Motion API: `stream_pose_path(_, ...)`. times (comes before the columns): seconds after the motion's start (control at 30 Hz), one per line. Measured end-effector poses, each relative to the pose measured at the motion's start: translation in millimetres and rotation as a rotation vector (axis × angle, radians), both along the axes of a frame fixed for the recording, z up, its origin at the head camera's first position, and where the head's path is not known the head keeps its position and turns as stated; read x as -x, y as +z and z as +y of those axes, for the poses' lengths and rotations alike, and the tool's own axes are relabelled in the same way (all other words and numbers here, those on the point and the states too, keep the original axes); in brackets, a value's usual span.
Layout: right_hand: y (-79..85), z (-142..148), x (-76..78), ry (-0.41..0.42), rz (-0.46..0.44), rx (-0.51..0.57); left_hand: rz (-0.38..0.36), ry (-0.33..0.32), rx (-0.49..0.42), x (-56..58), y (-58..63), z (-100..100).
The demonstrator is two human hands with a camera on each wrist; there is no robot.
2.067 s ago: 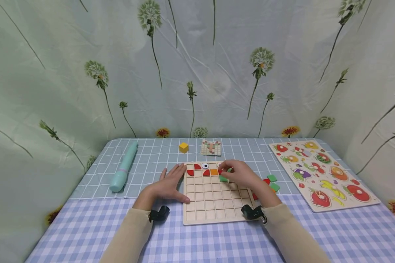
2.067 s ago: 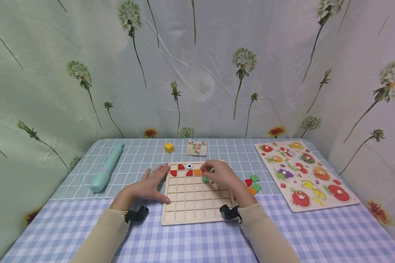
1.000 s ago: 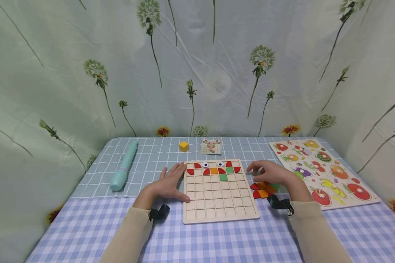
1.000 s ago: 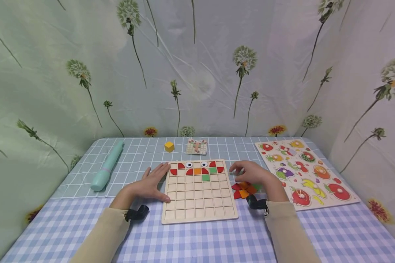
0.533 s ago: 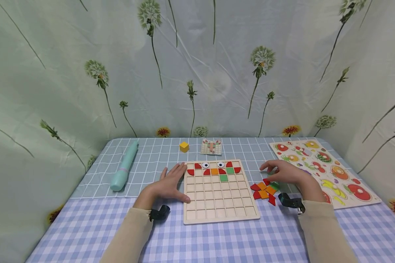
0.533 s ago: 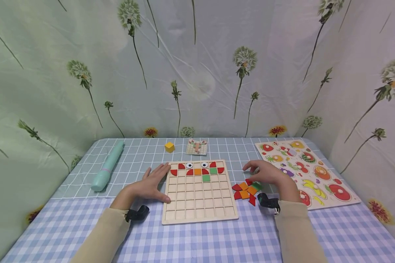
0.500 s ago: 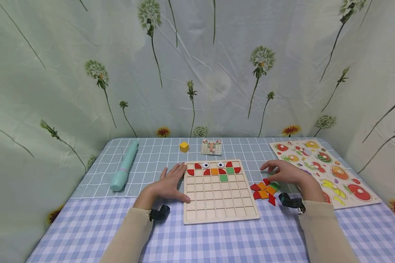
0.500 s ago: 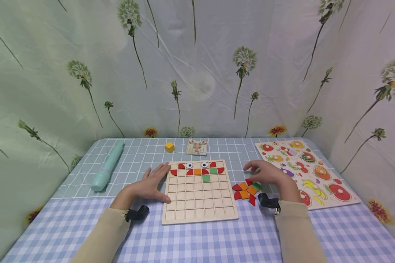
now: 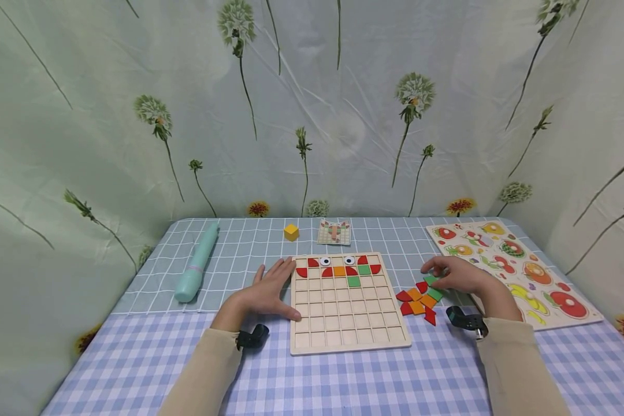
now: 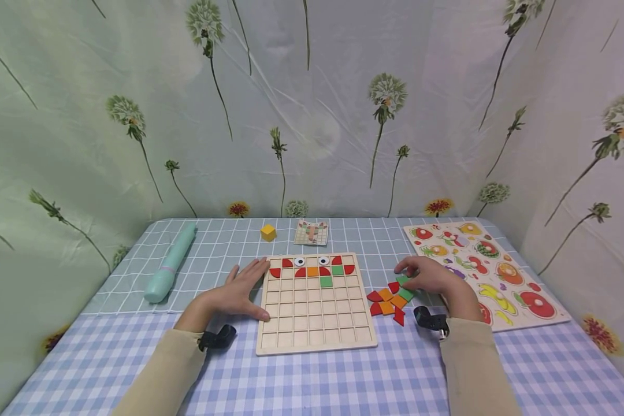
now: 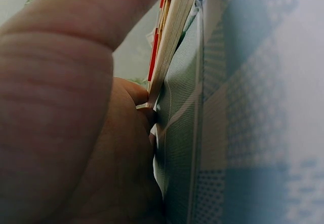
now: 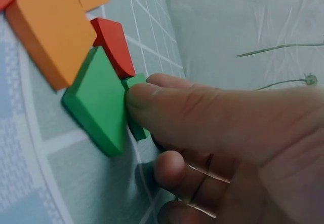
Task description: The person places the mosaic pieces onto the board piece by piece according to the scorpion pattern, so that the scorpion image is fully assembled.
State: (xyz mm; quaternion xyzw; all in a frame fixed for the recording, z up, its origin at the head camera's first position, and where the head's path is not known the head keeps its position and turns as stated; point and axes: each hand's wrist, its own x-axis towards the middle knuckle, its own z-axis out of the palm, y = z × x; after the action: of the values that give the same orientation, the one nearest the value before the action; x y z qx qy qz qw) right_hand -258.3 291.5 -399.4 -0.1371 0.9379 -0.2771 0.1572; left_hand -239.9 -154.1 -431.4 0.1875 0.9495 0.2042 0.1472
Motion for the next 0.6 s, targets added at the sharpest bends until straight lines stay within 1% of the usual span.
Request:
stream_pose_path(0.23,-0.1,-0.3,0.7,-0.038,-0.024,0.015,-0.001,-0.001,0.0,-0.9,1.6,0.3)
stream_pose_path(0.33,-0.8,-0.5,1.2,-0.04,-0.026,0.019,0.001,-0.002,0.0,-1.0,1.7,-0.1)
stream_pose_path(0.47,-2.2,-2.3,2.0,-0.029,-0.002,0.024,0.0,-0.005,-0.002,-0.7,1.0,0.0)
stream_pose_path(0.6,-3.7,-6.2,2.9,-0.04,0.017,0.04,0.0,-0.004,-0.008,-1.0,1.2,0.5)
